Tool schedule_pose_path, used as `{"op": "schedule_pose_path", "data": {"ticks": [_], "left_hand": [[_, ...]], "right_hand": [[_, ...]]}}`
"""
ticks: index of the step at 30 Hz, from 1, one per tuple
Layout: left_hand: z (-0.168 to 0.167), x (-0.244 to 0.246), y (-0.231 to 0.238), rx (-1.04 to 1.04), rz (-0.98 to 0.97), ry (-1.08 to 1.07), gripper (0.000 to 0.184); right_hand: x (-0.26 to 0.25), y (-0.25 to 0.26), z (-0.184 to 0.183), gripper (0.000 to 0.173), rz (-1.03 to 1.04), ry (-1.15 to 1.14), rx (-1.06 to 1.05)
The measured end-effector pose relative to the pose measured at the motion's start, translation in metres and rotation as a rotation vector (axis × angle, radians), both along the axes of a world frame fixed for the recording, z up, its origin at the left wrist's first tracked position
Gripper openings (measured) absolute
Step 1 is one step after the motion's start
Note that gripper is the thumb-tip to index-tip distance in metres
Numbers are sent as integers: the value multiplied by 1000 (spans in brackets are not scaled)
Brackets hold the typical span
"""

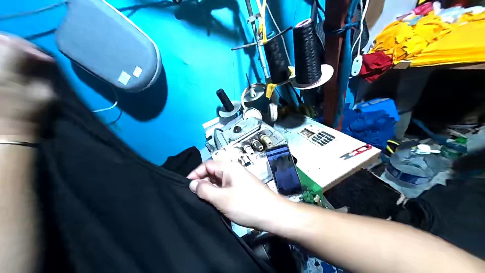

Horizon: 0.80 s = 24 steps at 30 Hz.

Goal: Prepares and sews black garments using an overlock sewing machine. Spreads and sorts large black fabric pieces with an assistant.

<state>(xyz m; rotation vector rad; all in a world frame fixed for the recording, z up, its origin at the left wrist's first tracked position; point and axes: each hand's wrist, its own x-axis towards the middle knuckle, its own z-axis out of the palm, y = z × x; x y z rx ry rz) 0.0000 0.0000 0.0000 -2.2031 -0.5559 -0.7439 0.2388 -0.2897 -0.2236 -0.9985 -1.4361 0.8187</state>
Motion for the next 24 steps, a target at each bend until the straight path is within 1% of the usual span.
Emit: {"op": "schedule_pose_path", "data": {"ticks": [1, 2, 3, 4, 5, 6, 7, 8, 9, 11, 13, 15, 18, 21, 23, 24], "left_hand": [[-46, 11, 2, -63, 89, 57, 27], [-90, 21, 0, -207, 171, 59, 26], [-128, 32, -7, -431, 258, -48, 27], [-161, 43, -14, -647, 293, -238, 30], [-192, 52, -25, -800, 250, -452, 32], [-219, 57, -41, -916, 144, -616, 33], [-242, 62, -63, -1002, 7, -693, 34], [-264, 65, -87, -1074, -114, -679, 36], [-283, 68, -108, -1145, -220, -606, 37], [-313, 72, -138, -1257, -316, -386, 41], [-331, 73, -150, -1313, -311, -204, 43], [-335, 68, -154, -1350, -264, -115, 40], [-332, 59, -151, -1343, -223, -133, 24], [-328, 53, -146, -1350, -223, -153, 9], [-326, 51, -144, -1376, -196, -119, 7], [-325, 51, -144, -1390, -181, -99, 8]], "right_hand": [[-10, 12, -29, 21, -52, -14, -84], [-16, 24, -57, 25, -100, -51, -146], [-20, 34, -83, 28, -144, -96, -186], [-22, 41, -107, 30, -178, -129, -209], [-23, 45, -126, 31, -198, -153, -222], [-23, 49, -142, 32, -215, -173, -214], [-22, 51, -153, 32, -224, -183, -199], [-19, 53, -159, 31, -211, -193, -194], [-14, 53, -160, 30, -177, -207, -197], [-6, 51, -156, 27, -108, -227, -208], [-2, 51, -151, 23, -109, -235, -163], [-1, 50, -150, 21, -136, -232, -106], [-4, 48, -149, 24, -180, -187, -95], [-11, 46, -158, 33, -183, -66, -118], [-14, 43, -167, 35, -180, 25, -141], [-14, 42, -170, 34, -187, 58, -148]]}}
